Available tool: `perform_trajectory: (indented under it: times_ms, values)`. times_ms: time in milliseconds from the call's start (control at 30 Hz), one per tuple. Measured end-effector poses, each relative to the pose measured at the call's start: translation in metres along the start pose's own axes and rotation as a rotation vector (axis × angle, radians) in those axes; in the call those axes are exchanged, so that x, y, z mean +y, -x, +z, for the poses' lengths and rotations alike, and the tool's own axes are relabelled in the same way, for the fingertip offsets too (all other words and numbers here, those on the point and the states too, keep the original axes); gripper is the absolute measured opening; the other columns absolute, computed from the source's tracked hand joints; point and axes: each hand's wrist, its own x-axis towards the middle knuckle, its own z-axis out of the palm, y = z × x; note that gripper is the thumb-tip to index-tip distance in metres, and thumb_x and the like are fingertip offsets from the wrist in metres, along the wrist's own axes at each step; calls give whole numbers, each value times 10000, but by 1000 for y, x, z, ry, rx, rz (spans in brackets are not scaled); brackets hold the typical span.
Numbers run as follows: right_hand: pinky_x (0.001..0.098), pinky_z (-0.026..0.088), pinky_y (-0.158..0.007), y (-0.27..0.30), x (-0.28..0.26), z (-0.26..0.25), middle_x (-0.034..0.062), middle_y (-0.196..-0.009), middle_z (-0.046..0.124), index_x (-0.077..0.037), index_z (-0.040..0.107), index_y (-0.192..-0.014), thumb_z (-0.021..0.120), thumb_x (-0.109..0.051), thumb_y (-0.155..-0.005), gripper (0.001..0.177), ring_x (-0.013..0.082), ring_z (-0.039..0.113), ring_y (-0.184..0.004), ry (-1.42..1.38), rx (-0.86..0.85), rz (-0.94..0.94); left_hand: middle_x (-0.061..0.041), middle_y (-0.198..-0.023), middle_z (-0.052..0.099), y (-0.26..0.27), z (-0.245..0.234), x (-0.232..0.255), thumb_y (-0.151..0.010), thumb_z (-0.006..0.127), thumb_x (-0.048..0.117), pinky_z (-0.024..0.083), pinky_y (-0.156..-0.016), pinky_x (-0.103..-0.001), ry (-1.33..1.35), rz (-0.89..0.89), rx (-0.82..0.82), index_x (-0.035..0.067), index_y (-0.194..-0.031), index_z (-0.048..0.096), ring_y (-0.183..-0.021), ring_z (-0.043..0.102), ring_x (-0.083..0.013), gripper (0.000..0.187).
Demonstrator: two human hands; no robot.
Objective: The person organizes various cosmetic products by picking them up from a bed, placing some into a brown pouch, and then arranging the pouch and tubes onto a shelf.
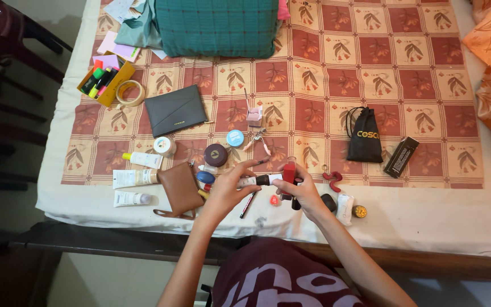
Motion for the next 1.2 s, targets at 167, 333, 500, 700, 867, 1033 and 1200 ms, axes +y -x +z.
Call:
perform_trajectory:
  times_ms: [167,333,500,700,867,1033,1200]
  values:
    - [292,563,-631,16,-28,5,37,-865,658,-72,633,-1152,836,-154,-804,411,122,692,-734,78,8,-132,-125,-1149,768,6,-13,-15,-843,808,70,554,-900,-322,489,-94,-66,82,-1425,535,-1036,707,-164,643]
    - [308,514,-577,24,-43,-3,94,-756,662,-91,558,-1199,781,-199,-863,418,180,645,-627,-320,-6,-96,-162,-1186,747,16,-26,-22,-838,750,-72,566,-914,-307,836,-89,-34,51,-1463,476,-1065,701,-177,694]
    - [323,497,-564,33,-49,3,100,-752,649,-102,528,-1234,765,-223,-878,444,199,629,-606,-432,-79,-85,-189,-1180,735,20,-25,-19,-836,731,-135,562,-936,-335,1043,30,-61,52,-1478,440,-1047,691,-202,729]
    - [345,560,-606,47,-66,17,69,-835,657,-58,542,-1195,774,-102,-858,411,175,670,-679,-261,-46,-146,-201,-1172,735,17,-28,-10,-832,738,-126,588,-881,-348,965,40,-49,56,-1450,445,-1032,716,-222,708]
    - [336,573,-632,49,-76,15,68,-886,653,-64,569,-1186,790,-53,-844,408,160,692,-736,-89,35,-211,-174,-1207,733,12,-31,15,-848,776,-63,643,-887,-364,766,117,45,56,-1410,479,-1078,731,-205,646]
    - [324,526,-580,33,-67,11,96,-867,652,-111,550,-1213,745,-157,-910,364,162,649,-693,-441,-90,-195,-91,-1191,750,1,-51,68,-826,870,70,580,-922,-360,154,469,200,63,-1344,572,-1082,725,-189,598]
    - [298,472,-589,30,-50,16,37,-949,627,-163,541,-1208,703,-243,-945,320,135,583,-759,-681,-180,-61,-90,-1085,706,-14,-67,122,-820,877,158,576,-821,-356,-150,633,148,78,-1259,641,-982,694,-265,505]
